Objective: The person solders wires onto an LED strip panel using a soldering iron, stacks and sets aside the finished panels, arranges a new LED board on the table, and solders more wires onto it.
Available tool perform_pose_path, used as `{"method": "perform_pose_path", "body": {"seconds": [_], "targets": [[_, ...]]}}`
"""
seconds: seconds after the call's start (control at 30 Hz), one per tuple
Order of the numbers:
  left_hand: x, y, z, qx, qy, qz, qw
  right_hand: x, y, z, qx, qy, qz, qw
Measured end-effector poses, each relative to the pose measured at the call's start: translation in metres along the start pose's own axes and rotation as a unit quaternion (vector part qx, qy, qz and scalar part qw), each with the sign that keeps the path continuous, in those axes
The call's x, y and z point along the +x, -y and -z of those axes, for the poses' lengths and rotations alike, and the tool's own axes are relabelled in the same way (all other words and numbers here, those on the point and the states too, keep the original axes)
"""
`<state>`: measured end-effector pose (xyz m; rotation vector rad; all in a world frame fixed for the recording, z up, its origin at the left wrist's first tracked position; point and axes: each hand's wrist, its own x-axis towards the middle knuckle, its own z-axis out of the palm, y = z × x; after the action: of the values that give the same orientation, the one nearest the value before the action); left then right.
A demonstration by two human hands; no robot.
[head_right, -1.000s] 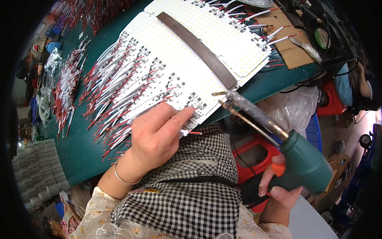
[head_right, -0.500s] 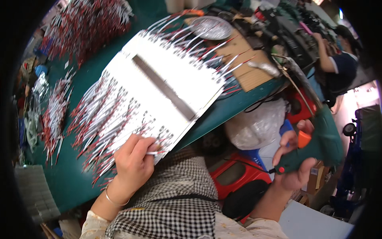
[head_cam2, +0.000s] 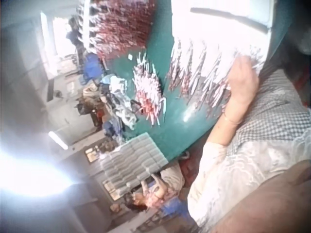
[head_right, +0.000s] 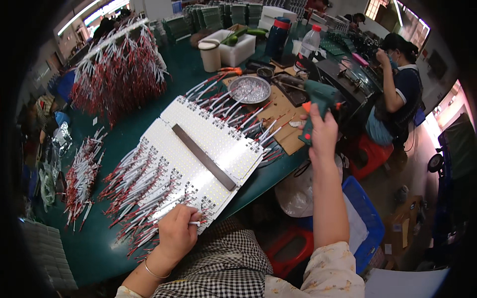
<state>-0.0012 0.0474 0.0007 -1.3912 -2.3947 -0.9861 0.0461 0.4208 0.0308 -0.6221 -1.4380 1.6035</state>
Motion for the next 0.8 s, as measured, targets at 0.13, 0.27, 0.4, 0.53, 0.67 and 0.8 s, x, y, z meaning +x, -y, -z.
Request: {"method": "perform_pose_path", "body": {"seconds": [0.13, 0.27, 0.4, 0.53, 0.67, 0.8], "targets": [[-0.006, -0.002, 0.007, 0.005, -0.008, 0.001, 1.000, 0.024, -0.022, -0.014, 0.035, 0.006, -0.077, 0.996], [-0.014, -0.002, 0.012, 0.038, 0.010, -0.021, 0.999, 0.021, -0.033, -0.021, 0.053, -0.022, -0.072, 0.996], [-0.020, 0.000, 0.020, 0.054, 0.012, -0.018, 0.998, 0.019, -0.046, -0.018, 0.095, -0.030, -0.125, 0.987], [-0.020, 0.000, 0.030, 0.079, 0.036, 0.016, 0.996, 0.019, -0.061, -0.009, 0.111, -0.037, -0.137, 0.984], [-0.027, -0.002, 0.055, 0.116, 0.072, 0.024, 0.990, 0.028, -0.074, 0.039, -0.072, -0.016, -0.069, 0.995], [-0.035, 0.005, 0.101, 0.132, 0.054, 0.077, 0.987, 0.002, -0.058, 0.042, -0.387, -0.046, 0.180, 0.903]]}}
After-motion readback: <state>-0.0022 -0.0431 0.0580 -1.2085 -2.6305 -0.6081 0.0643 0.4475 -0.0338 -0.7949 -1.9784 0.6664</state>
